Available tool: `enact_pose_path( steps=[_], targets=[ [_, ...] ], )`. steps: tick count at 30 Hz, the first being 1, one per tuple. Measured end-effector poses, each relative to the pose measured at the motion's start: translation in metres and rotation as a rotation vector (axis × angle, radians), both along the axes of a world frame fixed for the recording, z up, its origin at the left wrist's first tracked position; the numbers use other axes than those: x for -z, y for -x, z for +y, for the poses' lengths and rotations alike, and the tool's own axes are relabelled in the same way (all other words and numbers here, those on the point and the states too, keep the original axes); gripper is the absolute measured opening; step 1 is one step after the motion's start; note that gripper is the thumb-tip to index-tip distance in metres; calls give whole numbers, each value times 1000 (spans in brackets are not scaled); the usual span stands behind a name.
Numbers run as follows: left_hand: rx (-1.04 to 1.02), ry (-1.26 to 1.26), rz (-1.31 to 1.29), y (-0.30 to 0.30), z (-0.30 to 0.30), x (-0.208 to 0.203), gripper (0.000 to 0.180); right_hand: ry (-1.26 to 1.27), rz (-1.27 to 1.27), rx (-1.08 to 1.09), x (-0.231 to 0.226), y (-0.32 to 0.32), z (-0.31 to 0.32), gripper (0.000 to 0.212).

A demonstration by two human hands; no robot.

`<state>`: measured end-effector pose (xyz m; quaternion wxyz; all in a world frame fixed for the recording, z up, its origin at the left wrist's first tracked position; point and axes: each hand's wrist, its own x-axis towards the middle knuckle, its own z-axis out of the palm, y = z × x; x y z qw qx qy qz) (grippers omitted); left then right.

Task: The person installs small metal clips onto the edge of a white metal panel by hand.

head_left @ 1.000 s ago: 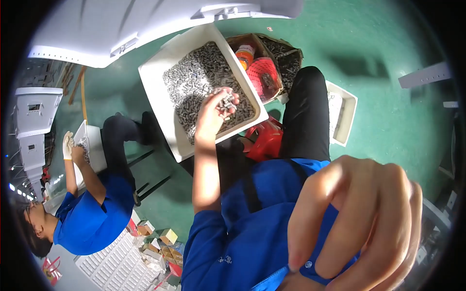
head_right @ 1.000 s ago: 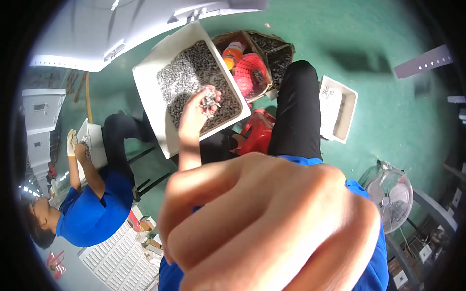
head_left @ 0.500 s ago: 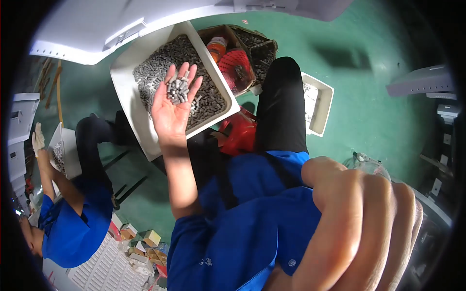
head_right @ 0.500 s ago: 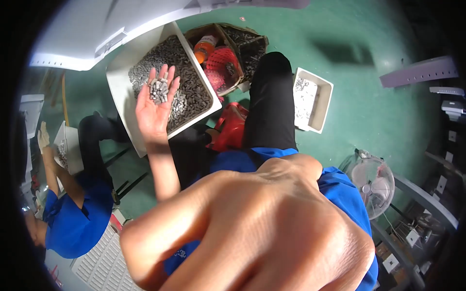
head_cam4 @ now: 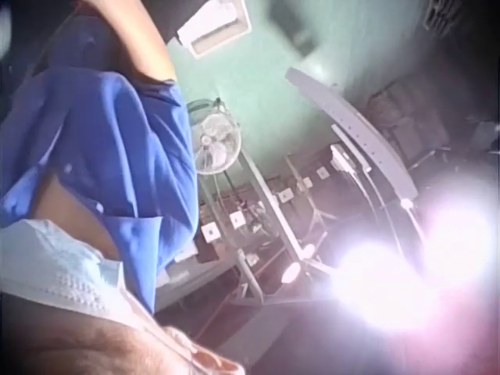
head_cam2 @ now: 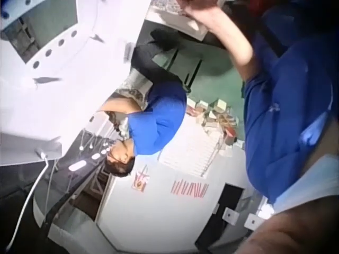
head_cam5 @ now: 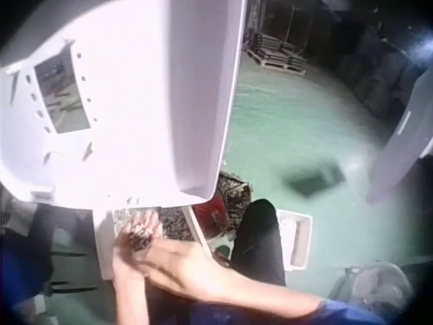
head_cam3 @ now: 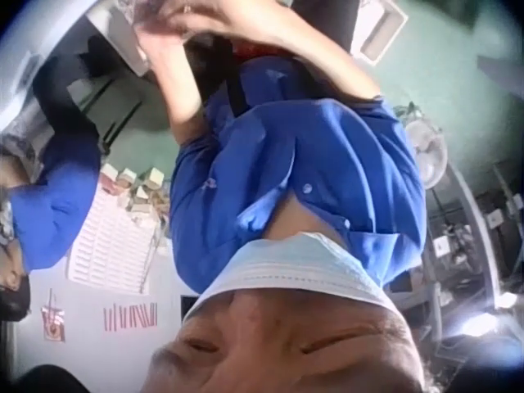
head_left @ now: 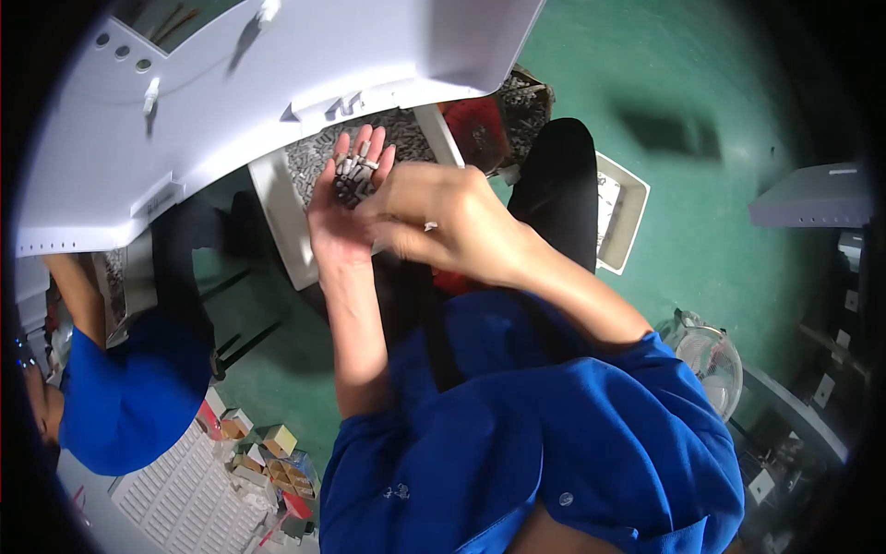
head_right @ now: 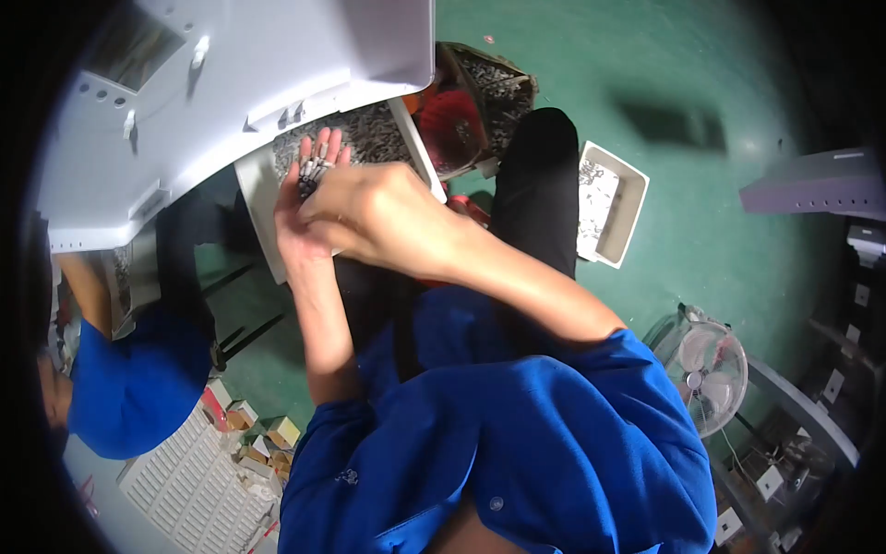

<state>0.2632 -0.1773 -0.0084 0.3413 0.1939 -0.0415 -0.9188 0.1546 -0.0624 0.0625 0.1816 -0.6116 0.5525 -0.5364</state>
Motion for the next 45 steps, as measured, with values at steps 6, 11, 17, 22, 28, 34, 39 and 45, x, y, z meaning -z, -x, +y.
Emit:
enact_pose_path(
  steps=[6, 11, 17, 22, 28, 34, 39, 45],
  targets=[
    [22, -13, 38, -17, -13, 18, 31, -136, 108, 155, 61, 7, -52, 25],
    [-18, 42, -165, -20, -17, 25, 31, -160, 268, 77, 66, 7, -64, 20],
    [28, 87, -292, -17, -18, 27, 36, -270, 131, -58, 71, 20, -73, 20],
    [55, 75, -322, -14, -20, 21, 38, -315, 242, -49, 75, 23, -77, 19],
    [85, 100, -262, -10, -23, 24, 39, -377, 142, -7, 66, 26, -75, 19],
    [52, 124, -333, -2, -25, 12, 32, -320, 170, 61, 70, 29, -66, 20],
    [2, 62, -440, -11, -35, 29, 19, -352, -45, -104, 73, 35, -56, 15],
    [253, 210, -290, 4, -17, 20, 20, -88, 28, 37, 12, 44, 1, 15]
  ],
)
